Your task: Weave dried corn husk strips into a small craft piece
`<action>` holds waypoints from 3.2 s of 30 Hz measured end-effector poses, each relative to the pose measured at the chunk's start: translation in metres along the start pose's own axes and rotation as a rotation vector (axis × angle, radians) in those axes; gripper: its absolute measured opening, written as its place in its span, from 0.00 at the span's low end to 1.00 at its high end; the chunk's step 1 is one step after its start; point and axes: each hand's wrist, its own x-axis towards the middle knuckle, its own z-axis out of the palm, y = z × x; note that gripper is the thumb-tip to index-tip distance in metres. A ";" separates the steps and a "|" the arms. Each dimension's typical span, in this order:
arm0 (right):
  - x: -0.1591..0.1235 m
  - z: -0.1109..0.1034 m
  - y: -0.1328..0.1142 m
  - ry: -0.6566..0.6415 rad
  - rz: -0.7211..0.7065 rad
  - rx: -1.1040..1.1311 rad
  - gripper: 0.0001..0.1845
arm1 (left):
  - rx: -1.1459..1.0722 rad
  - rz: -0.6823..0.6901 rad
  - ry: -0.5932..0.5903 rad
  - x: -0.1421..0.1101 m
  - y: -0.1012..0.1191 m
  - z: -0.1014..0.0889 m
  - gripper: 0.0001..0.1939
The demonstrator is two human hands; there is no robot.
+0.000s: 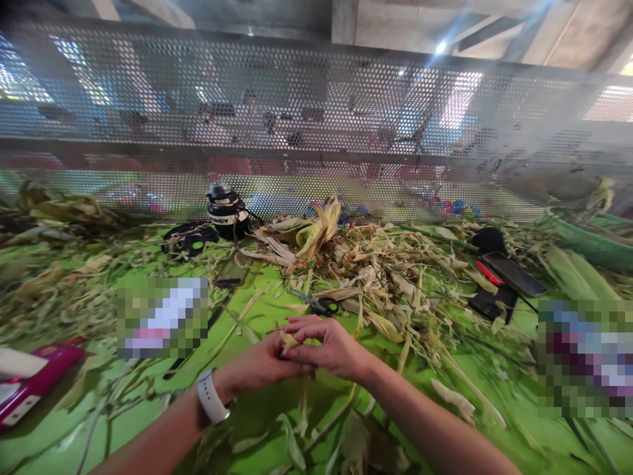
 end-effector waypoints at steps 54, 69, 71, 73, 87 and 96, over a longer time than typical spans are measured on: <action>0.009 -0.031 0.009 0.199 0.215 -0.234 0.27 | -0.152 -0.158 0.147 -0.002 0.009 -0.008 0.22; 0.014 -0.032 0.016 0.567 0.096 -0.213 0.27 | -0.618 -0.184 0.232 -0.003 0.001 -0.004 0.19; 0.013 -0.028 0.017 0.505 0.087 -0.277 0.26 | -0.580 -0.202 0.239 -0.002 -0.001 -0.004 0.19; 0.012 -0.026 0.017 0.505 0.057 -0.322 0.23 | -0.498 -0.213 0.267 -0.001 -0.001 -0.004 0.18; 0.008 -0.004 0.016 0.115 -0.110 -0.055 0.18 | -0.079 -0.077 0.123 -0.002 0.005 -0.003 0.17; 0.007 -0.001 0.012 0.275 -0.004 -0.114 0.25 | -0.144 -0.176 0.056 -0.005 0.007 -0.003 0.18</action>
